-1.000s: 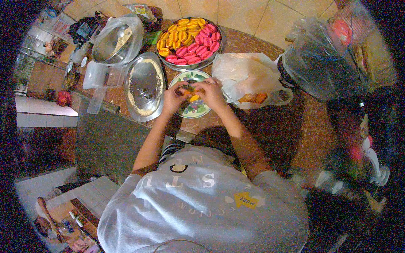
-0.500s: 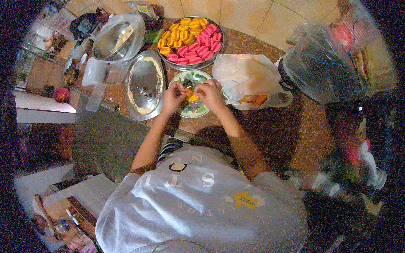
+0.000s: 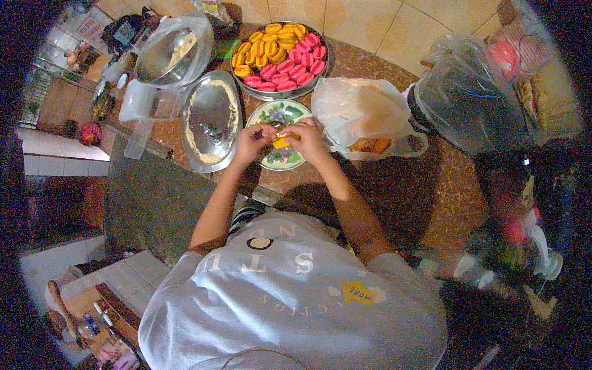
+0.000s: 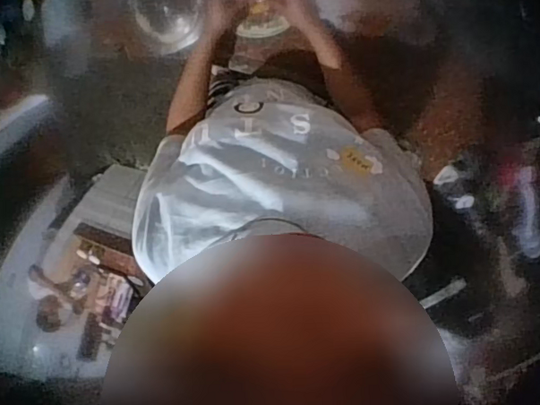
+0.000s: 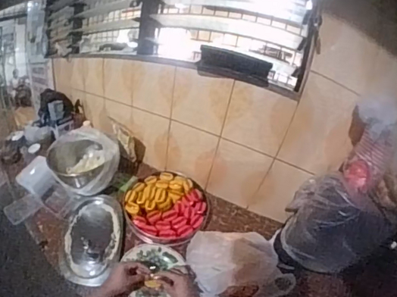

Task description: The person scoops dough from a bowl, flattens it on a metal tray, and places it onto a plate. They then pick up a yellow filling and wrap the dough around it to form a small sweet. The process is repeated multiple times.

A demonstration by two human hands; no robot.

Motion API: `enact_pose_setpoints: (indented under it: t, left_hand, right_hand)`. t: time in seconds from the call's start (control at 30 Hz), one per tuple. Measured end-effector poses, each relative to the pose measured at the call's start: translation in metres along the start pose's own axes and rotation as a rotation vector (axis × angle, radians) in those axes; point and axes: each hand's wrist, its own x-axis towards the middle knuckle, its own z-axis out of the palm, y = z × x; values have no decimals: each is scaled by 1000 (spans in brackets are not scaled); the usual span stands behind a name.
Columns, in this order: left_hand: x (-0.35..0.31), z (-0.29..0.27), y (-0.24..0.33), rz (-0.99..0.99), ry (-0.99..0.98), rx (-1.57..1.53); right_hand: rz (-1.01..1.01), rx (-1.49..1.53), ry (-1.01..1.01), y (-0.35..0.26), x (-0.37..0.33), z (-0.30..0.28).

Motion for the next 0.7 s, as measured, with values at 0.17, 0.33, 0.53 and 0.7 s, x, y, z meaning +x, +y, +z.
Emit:
enact_pose_setpoints:
  t: [0.17, 0.33, 0.53, 0.7]
  left_hand:
    - [0, 1, 5, -15, 12, 3]
    - [-3, 2, 7, -67, -4, -73]
    - [-3, 6, 5, -27, -28, -138]
    - [-3, 8, 3, 0, -13, -181]
  right_hand:
    - [-14, -33, 16, 4, -4, -1]
    - [-11, -85, 14, -6, -3, -7]
    - [23, -85, -46, 5, -4, 3]
    - [51, -50, -38, 7, -5, 10]
